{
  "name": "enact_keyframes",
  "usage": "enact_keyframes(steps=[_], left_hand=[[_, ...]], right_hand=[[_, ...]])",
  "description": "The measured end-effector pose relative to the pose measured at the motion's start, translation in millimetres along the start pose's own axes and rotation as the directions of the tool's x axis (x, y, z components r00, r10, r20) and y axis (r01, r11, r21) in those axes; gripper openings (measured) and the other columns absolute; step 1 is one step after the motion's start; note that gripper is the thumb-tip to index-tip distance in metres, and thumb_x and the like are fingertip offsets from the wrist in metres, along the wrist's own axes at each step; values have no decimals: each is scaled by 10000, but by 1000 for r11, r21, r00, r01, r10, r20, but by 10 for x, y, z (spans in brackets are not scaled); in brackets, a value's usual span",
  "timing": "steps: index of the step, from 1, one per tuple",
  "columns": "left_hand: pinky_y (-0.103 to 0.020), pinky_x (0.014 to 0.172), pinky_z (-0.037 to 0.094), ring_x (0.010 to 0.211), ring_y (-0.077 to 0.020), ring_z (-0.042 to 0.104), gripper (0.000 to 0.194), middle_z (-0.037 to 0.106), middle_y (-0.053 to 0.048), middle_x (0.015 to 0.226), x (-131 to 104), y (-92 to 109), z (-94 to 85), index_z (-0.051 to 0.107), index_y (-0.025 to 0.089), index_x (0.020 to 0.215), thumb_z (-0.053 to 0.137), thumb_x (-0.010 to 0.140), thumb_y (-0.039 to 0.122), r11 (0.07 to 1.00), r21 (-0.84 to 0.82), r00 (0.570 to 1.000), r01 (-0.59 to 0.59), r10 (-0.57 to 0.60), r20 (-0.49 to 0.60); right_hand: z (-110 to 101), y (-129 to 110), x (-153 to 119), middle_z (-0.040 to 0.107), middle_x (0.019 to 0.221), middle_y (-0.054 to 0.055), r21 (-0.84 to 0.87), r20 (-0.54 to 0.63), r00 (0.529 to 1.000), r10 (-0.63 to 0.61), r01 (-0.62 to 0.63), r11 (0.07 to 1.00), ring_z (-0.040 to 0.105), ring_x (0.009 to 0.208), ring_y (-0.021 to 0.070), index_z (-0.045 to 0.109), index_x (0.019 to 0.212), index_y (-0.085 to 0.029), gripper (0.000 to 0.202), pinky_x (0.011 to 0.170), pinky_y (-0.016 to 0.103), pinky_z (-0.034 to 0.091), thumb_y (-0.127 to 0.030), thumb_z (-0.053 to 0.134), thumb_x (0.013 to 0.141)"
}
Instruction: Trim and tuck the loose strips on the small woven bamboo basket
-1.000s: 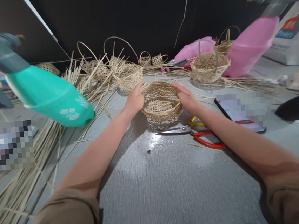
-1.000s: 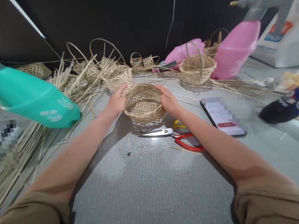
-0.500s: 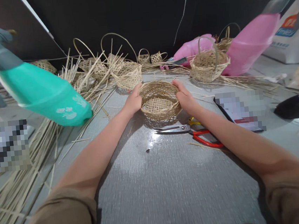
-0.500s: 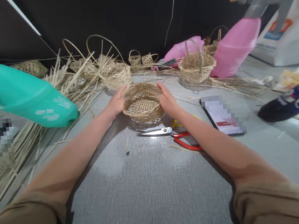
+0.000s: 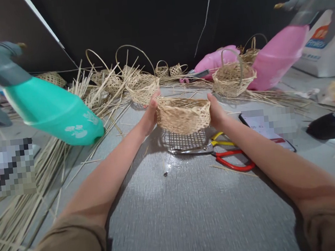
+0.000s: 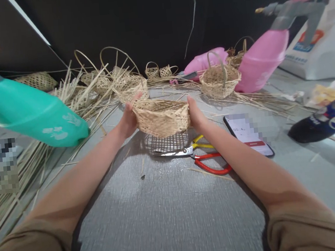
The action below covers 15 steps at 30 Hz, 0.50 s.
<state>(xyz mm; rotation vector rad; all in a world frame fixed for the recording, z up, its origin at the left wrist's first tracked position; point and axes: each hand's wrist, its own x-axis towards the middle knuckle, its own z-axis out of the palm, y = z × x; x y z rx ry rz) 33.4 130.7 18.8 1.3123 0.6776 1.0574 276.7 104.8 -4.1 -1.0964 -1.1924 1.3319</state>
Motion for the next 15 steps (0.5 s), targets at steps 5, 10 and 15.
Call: enact_keyframes(steps=[5, 10, 15], left_hand=[[-413, 1051, 506, 1293, -294, 610, 670, 695, -54, 1274, 92, -23, -71, 521, 258, 1303, 496, 869, 768, 985, -144, 972, 94, -122, -199], [-412, 1009, 545, 1233, -293, 650, 620, 732, -42, 1178, 87, 0, -96, 572, 248, 1183, 533, 851, 770, 972, -215, 976, 91, -130, -172], [-376, 968, 565, 1181, -284, 675, 532, 755, -44, 1115, 84, 7, -86, 647, 221, 1115, 517, 901, 690, 977, -190, 981, 96, -125, -149]], right_hand=[[94, -115, -180, 560, 1483, 36, 8, 45, 999, -17, 16, 1000, 526, 1350, 326, 490, 1358, -367, 751, 1037, 571, 485, -794, 548, 742], [125, -63, -230, 469, 1566, 30, -97, 76, 993, -95, 103, 990, 455, 1432, 304, 381, 1486, -385, 857, 1172, 566, 390, -645, 713, 741], [127, 18, -199, 459, 1572, 82, -219, 118, 948, -297, 316, 923, 406, 1465, 320, 380, 1522, -317, 902, 1233, 556, 293, -752, 634, 773]])
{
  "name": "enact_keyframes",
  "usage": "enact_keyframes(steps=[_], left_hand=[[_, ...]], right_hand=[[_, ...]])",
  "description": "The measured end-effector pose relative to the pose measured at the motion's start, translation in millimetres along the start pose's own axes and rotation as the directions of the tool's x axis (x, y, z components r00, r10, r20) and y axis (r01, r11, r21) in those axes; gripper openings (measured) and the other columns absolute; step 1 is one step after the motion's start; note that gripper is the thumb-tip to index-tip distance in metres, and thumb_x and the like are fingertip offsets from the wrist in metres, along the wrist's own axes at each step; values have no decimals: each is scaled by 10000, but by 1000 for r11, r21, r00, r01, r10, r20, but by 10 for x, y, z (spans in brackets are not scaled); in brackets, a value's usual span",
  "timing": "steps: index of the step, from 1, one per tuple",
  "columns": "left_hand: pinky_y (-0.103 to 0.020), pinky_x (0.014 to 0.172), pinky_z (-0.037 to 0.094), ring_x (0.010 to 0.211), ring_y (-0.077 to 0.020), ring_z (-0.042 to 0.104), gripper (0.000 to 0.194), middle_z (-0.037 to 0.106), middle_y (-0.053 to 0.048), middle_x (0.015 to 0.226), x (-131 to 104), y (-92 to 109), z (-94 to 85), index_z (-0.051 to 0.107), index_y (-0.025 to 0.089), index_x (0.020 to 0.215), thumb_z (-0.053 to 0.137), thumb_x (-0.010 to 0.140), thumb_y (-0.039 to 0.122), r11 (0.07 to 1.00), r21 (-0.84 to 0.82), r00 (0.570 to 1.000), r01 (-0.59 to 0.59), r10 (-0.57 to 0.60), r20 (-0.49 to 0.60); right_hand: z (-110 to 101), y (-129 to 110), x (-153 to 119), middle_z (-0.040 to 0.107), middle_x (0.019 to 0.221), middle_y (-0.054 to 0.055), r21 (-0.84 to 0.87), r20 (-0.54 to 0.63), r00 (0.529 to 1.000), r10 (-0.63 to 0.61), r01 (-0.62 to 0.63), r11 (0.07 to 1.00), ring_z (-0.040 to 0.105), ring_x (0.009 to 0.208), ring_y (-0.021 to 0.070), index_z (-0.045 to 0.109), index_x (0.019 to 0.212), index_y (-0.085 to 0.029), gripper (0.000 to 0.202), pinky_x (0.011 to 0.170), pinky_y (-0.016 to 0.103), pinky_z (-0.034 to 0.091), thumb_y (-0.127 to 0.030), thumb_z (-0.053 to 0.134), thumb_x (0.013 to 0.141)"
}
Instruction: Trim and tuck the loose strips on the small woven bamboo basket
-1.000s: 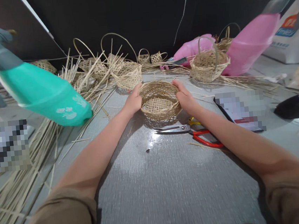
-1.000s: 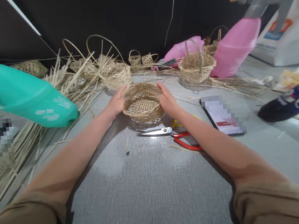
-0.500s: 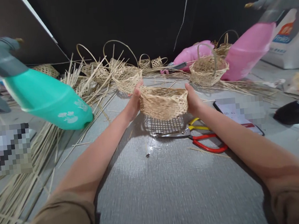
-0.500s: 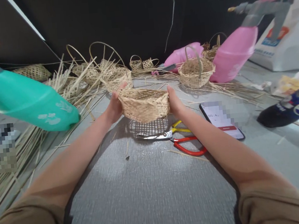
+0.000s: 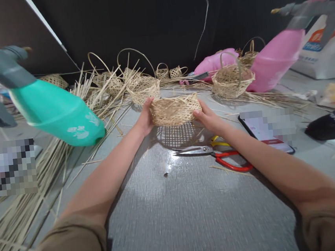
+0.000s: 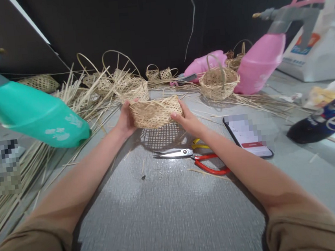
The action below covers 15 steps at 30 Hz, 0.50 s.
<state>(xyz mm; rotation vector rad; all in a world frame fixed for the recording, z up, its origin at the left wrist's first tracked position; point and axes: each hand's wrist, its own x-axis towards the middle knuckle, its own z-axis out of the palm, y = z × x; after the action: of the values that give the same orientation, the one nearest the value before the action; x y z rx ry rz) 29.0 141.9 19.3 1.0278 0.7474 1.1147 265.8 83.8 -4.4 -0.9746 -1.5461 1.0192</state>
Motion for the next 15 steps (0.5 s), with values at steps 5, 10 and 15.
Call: enact_keyframes(steps=[5, 10, 15], left_hand=[[-327, 851, 573, 1102, -249, 696, 529, 713, -34, 1230, 16, -29, 19, 597, 287, 1269, 561, 892, 655, 993, 120, 987, -9, 28, -161], [-393, 893, 568, 1124, -291, 681, 577, 713, -50, 1243, 24, 18, 27, 612, 276, 1244, 573, 846, 691, 996, 88, 987, -15, 29, -157], [-444, 987, 561, 1175, -307, 671, 407, 773, -43, 1059, 42, 116, -83, 673, 234, 1030, 502, 853, 558, 1000, -4, 996, -18, 18, -82]], right_hand=[[83, 54, -32, 359, 1612, 167, -221, -153, 988, -18, -17, 975, 316, 1501, 366, 253, 1573, -236, 1122, 1259, 565, 199, -825, 643, 702], [152, 117, -91, 299, 1589, 180, -376, -190, 970, -149, 68, 924, 287, 1483, 408, 183, 1576, -295, 1140, 1199, 634, 273, -841, 647, 689], [104, 74, -112, 405, 1422, 167, -424, -114, 956, -270, 199, 884, 439, 1333, 374, 230, 1535, -336, 1058, 1090, 616, 426, -842, 638, 701]])
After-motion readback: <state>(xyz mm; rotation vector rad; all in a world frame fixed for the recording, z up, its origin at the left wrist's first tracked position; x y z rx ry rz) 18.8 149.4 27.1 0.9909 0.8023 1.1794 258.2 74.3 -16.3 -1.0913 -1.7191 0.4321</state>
